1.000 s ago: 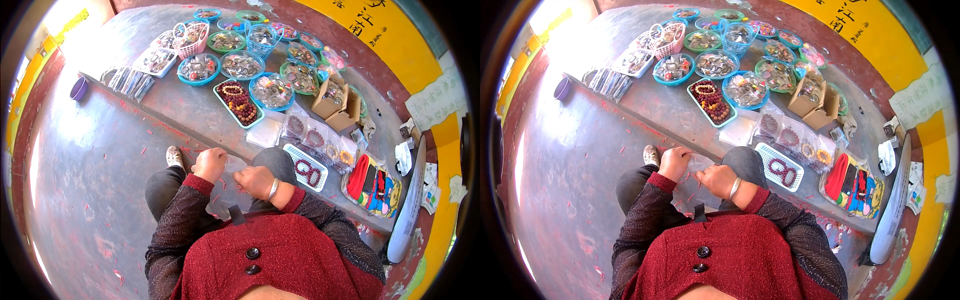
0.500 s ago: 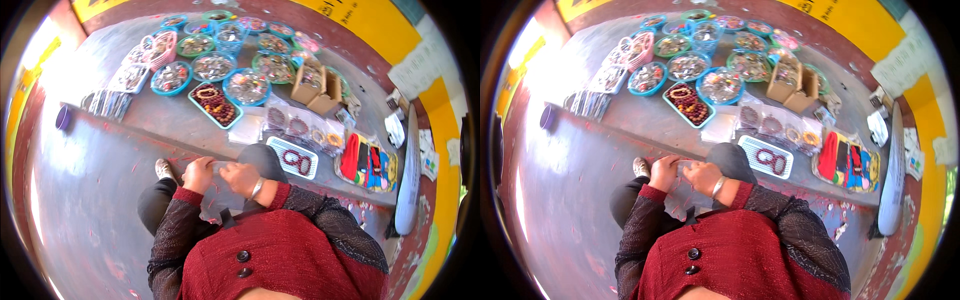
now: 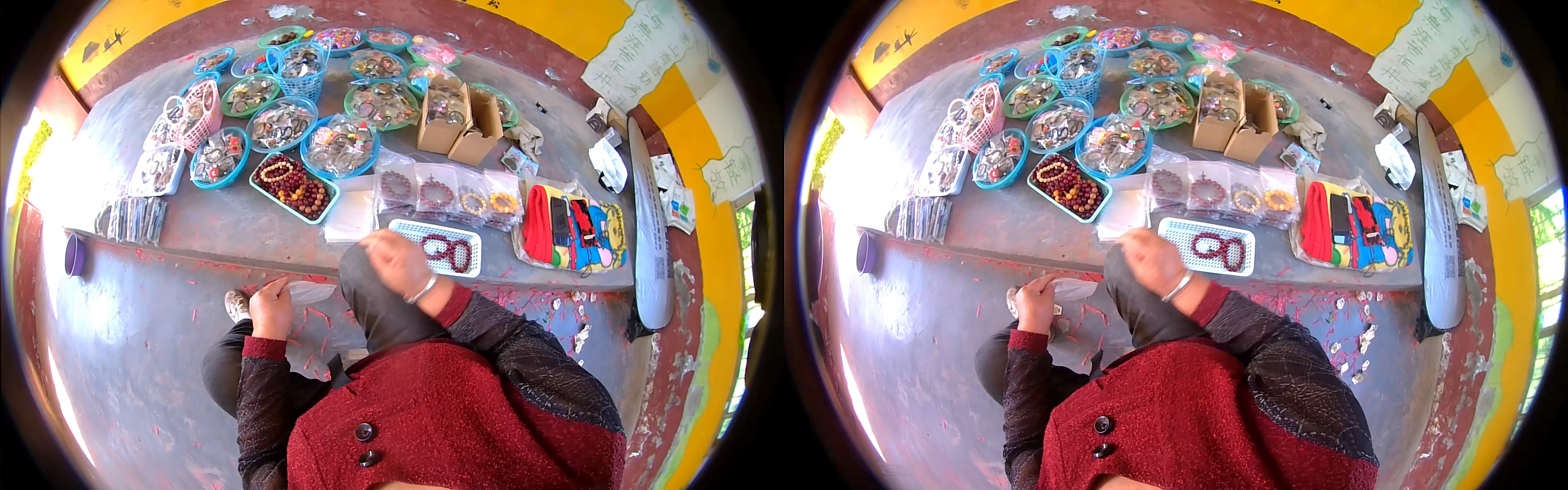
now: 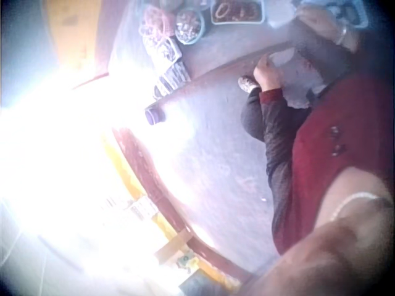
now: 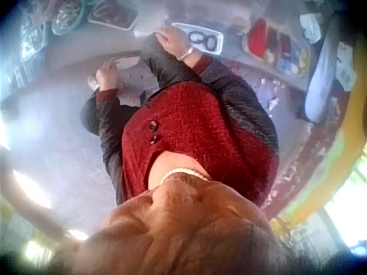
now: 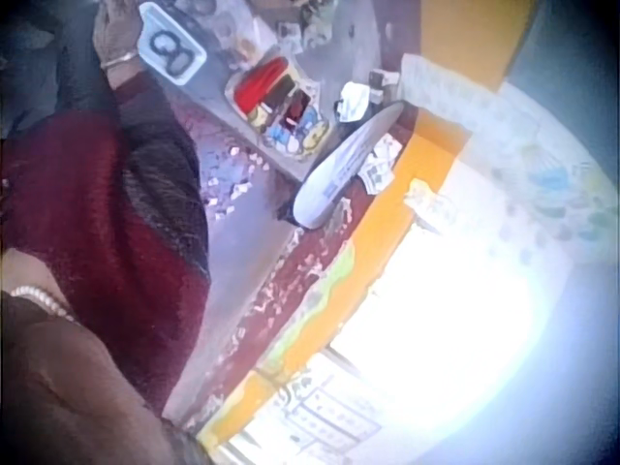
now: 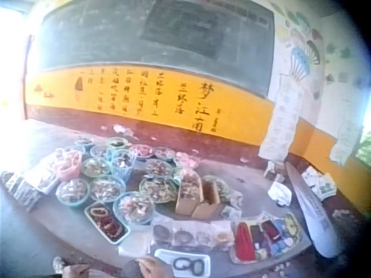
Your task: The person sits on the floor and repeatedly picks up beaded bracelets from a white tray, places them into small clear plastic bags, and sets the bags aside. The person handles the beads and bags by hand throughout the task.
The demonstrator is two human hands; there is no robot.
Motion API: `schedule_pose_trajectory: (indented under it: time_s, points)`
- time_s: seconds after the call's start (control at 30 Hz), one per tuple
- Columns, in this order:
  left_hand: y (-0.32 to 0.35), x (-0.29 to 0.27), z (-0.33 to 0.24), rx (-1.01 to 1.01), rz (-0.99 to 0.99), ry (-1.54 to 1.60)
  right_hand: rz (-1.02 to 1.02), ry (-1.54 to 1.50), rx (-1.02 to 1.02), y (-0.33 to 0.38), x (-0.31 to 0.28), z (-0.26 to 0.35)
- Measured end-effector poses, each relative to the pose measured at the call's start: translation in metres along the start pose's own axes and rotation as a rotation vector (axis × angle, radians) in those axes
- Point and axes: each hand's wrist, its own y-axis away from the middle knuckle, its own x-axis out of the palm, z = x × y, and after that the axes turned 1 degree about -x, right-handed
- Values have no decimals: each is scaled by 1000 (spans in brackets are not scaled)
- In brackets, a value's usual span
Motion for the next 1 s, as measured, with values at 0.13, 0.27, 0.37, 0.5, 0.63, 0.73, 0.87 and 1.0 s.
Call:
schedule_pose_trajectory:
  time_s: [0.13,0.27,0.37,0.5,0.63,0.73,0.87,1.0]
  points:
    - [-1,1,4,19,8,-4,75,254,300,29,-32,-118]
    - [-4,3,5,18,7,-27,505,508,481,90,-33,-215]
    - [-5,5,9,-16,13,-72,593,621,559,107,-20,-222]
    - [-8,8,14,-16,13,-94,662,712,673,105,-7,-221]
    - [-9,10,12,-7,5,-95,675,782,656,106,-1,-222]
    - [-9,10,10,5,22,-101,655,777,603,108,-3,-219]
    - [-9,10,8,36,27,-133,707,783,532,110,-4,-215]
    - [-8,9,8,22,29,-119,639,702,570,111,-3,-216]
